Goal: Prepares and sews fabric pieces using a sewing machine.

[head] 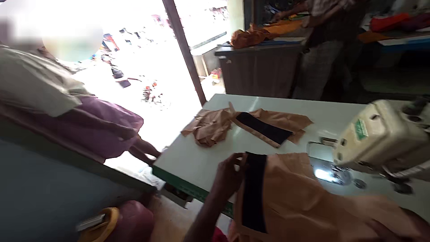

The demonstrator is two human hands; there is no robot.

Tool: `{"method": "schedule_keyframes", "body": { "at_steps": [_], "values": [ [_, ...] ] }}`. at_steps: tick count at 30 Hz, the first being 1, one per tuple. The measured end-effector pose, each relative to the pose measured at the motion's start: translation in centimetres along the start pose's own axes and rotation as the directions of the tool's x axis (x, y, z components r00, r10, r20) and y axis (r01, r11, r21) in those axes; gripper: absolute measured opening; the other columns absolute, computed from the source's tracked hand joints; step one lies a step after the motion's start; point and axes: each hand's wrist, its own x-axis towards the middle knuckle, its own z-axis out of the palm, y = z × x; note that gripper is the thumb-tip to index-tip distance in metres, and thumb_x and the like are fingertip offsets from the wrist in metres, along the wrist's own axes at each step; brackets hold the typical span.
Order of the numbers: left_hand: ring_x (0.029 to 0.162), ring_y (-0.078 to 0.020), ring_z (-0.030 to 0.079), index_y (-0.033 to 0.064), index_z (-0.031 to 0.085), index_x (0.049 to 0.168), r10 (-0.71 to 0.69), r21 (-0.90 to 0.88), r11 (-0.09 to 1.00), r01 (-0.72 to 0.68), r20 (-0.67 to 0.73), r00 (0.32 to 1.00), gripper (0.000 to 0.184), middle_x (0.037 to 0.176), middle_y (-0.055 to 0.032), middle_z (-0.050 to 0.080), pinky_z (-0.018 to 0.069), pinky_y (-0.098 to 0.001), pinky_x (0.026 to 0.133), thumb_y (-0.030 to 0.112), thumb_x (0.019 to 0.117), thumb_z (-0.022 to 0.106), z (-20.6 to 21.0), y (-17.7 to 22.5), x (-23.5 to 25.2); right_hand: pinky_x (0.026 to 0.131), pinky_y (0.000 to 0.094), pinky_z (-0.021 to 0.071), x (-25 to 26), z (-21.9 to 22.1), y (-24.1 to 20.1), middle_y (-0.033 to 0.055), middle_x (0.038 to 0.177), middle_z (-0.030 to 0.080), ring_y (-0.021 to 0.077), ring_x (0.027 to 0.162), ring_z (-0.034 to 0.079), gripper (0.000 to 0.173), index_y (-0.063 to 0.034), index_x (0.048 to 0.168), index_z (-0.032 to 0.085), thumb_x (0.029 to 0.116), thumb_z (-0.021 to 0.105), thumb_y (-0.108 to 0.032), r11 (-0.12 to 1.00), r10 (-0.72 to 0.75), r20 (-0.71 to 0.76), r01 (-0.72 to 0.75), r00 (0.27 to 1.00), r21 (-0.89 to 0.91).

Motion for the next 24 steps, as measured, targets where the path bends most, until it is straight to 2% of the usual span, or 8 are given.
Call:
{"method": "schedule_keyframes", "body": {
  "at_steps": [1, 3, 6, 8, 17, 20, 22, 24],
  "values": [
    [0.084, -0.0164, 0.073, 0.0137, 0.067, 0.13, -0.011, 0.014, 1.0, 0.011, -0.003, 1.0, 0.033, 0.108, -0.0048, 0.075, 0.0611, -0.04, 0.077, 0.025, 0.0997, 0.068, 0.4, -0.4, -0.1, 0.099, 0.0527, 0.0531, 0.1, 0.3, 0.8, 0.0312, 0.127, 0.061, 0.036, 0.114, 0.065, 0.059, 0.0119, 0.139, 0.048, 0.098, 0.068, -0.026, 0.999, 0.009, -0.031, -0.01, 0.999, -0.04],
    [0.079, -0.0176, 0.072, 0.0126, 0.067, 0.129, 0.001, 0.028, 1.0, 0.0, -0.043, 0.999, 0.033, 0.104, -0.0054, 0.075, 0.061, -0.0414, 0.071, 0.021, 0.0975, 0.071, 0.9, -0.8, -0.5, 0.082, 0.0541, 0.0586, 0.1, 1.1, 1.5, 0.0213, 0.114, 0.068, 0.031, 0.096, 0.071, 0.055, 0.0016, 0.136, 0.055, 0.0931, 0.072, -0.029, 0.997, 0.059, -0.128, -0.065, 0.99, -0.045],
    [0.07, -0.0156, 0.07, 0.0143, 0.068, 0.127, -0.02, 0.07, 0.997, 0.027, -0.104, 0.994, 0.031, 0.097, -0.004, 0.075, 0.0585, -0.0381, 0.064, 0.02, 0.096, 0.074, 1.0, -0.5, -0.5, 0.059, 0.0413, 0.0607, 0.6, 1.8, 2.4, 0.0062, 0.102, 0.071, 0.0173, 0.074, 0.071, 0.052, -0.0116, 0.132, 0.059, 0.0863, 0.072, -0.033, 0.993, 0.119, -0.194, -0.118, 0.974, 0.019],
    [0.068, -0.0165, 0.068, 0.0142, 0.066, 0.13, -0.047, 0.114, 0.992, 0.058, -0.1, 0.994, 0.035, 0.097, -0.0054, 0.074, 0.0578, -0.0381, 0.063, 0.019, 0.0962, 0.073, 0.8, 0.0, -0.5, 0.053, 0.0374, 0.0591, 0.9, 1.9, 2.4, 0.0043, 0.1, 0.071, 0.0156, 0.068, 0.07, 0.052, -0.0135, 0.132, 0.059, 0.0857, 0.072, -0.031, 0.988, 0.147, -0.192, -0.136, 0.97, 0.069],
    [0.062, -0.0174, 0.064, 0.0139, 0.064, 0.133, -0.019, 0.191, 0.98, 0.045, -0.135, 0.991, 0.041, 0.095, -0.0053, 0.072, 0.0544, -0.0394, 0.059, 0.016, 0.094, 0.075, 1.4, -0.2, -0.8, 0.047, 0.0303, 0.0562, 0.6, 2.4, 2.4, -0.0013, 0.088, 0.072, 0.0097, 0.059, 0.067, 0.046, -0.0148, 0.124, 0.063, 0.0831, 0.069, -0.033, 0.99, 0.134, -0.278, -0.113, 0.951, 0.091],
    [0.061, -0.0184, 0.062, 0.0129, 0.063, 0.135, 0.015, 0.208, 0.978, 0.013, -0.134, 0.991, 0.044, 0.094, -0.0051, 0.072, 0.0536, -0.0425, 0.058, 0.02, 0.0934, 0.076, 1.8, -0.5, -0.8, 0.053, 0.0261, 0.055, 0.1, 1.5, 1.8, -0.0059, 0.086, 0.071, 0.0042, 0.066, 0.067, 0.036, -0.0171, 0.115, 0.067, 0.0877, 0.064, -0.04, 0.997, 0.05, -0.283, -0.064, 0.958, -0.041],
    [0.062, -0.0196, 0.062, 0.0147, 0.063, 0.135, 0.017, 0.211, 0.977, 0.013, -0.139, 0.99, 0.046, 0.092, -0.0048, 0.072, 0.053, -0.0448, 0.059, 0.024, 0.0925, 0.078, 2.0, -0.7, -0.8, 0.055, 0.0235, 0.051, -0.2, 0.7, 1.0, -0.0083, 0.085, 0.068, 0.0015, 0.07, 0.063, 0.03, -0.0191, 0.101, 0.07, 0.0893, 0.062, -0.045, 0.987, -0.065, -0.322, 0.014, 0.944, -0.159],
    [0.065, -0.0217, 0.063, 0.0166, 0.064, 0.134, 0.013, 0.219, 0.976, 0.019, -0.144, 0.989, 0.046, 0.093, -0.0047, 0.071, 0.0528, -0.0489, 0.062, 0.027, 0.0918, 0.078, 2.2, -0.9, -0.8, 0.069, 0.0302, 0.0541, -0.8, 0.1, -0.1, -0.0048, 0.098, 0.068, 0.0075, 0.089, 0.065, 0.032, -0.0195, 0.099, 0.071, 0.0895, 0.063, -0.049, 0.95, -0.181, -0.311, 0.084, 0.933, -0.3]
  ]
}}
